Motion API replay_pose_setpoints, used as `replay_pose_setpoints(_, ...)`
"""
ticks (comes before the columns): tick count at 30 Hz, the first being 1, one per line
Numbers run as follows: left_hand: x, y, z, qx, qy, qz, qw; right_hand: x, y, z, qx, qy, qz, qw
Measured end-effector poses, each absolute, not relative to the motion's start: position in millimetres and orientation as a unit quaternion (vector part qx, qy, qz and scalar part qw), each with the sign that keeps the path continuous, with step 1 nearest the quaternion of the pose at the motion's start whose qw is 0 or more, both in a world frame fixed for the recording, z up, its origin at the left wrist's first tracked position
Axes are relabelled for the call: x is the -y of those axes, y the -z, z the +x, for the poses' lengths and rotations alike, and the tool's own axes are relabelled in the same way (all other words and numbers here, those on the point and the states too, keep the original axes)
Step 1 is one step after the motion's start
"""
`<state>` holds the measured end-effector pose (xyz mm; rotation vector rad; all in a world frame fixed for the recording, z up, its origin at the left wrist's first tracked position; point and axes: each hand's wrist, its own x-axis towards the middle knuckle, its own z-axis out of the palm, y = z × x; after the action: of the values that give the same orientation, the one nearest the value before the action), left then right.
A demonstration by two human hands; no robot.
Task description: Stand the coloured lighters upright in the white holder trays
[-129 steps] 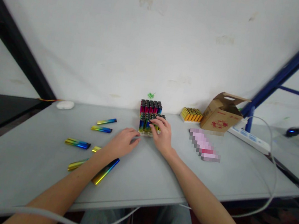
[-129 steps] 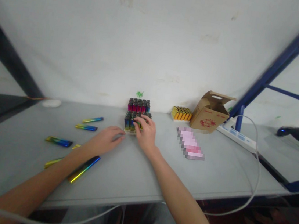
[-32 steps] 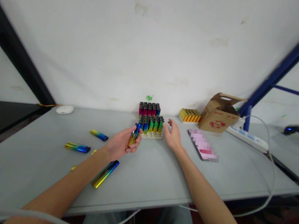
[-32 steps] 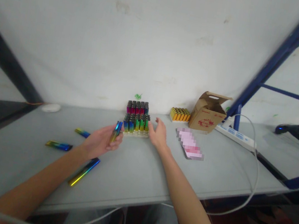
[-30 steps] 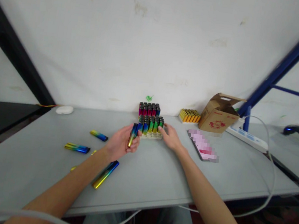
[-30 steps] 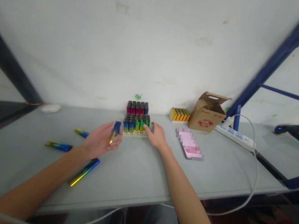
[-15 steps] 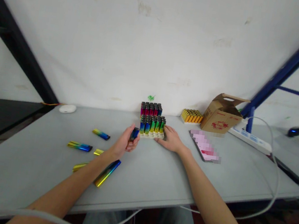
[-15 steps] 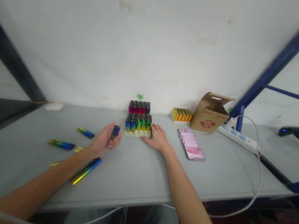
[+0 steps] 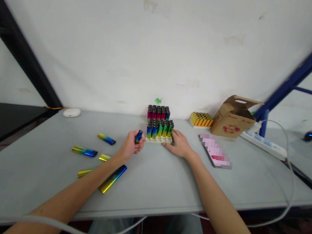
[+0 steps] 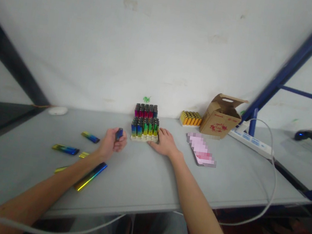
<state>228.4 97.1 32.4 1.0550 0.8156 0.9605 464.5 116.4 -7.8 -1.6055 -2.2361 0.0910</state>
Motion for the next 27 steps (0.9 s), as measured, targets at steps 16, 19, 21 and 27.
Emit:
replay_pose_setpoints(16, -95.0, -31.9, 226.6, -0.34, -0.417, 0.473, 0.698, -116.0, 7.8, 462.9, 0.796, -0.028, -0.572, 0.196)
replay_pose_setpoints(19, -94.7, -33.6, 226.6, -0.342, -0.41, 0.467, 0.705, -115.5, 7.5, 462.6, 0.796, -0.028, -0.571, 0.199)
replay_pose_setpoints(21, -94.6, -34.1, 226.6, -0.343, -0.408, 0.462, 0.709, -115.4, 7.1, 462.8, 0.796, -0.029, -0.571, 0.198)
replay_pose_setpoints(27, -94.4, -34.4, 227.2, -0.343, -0.404, 0.443, 0.723, -115.1, 6.6, 463.7, 0.798, -0.029, -0.571, 0.194)
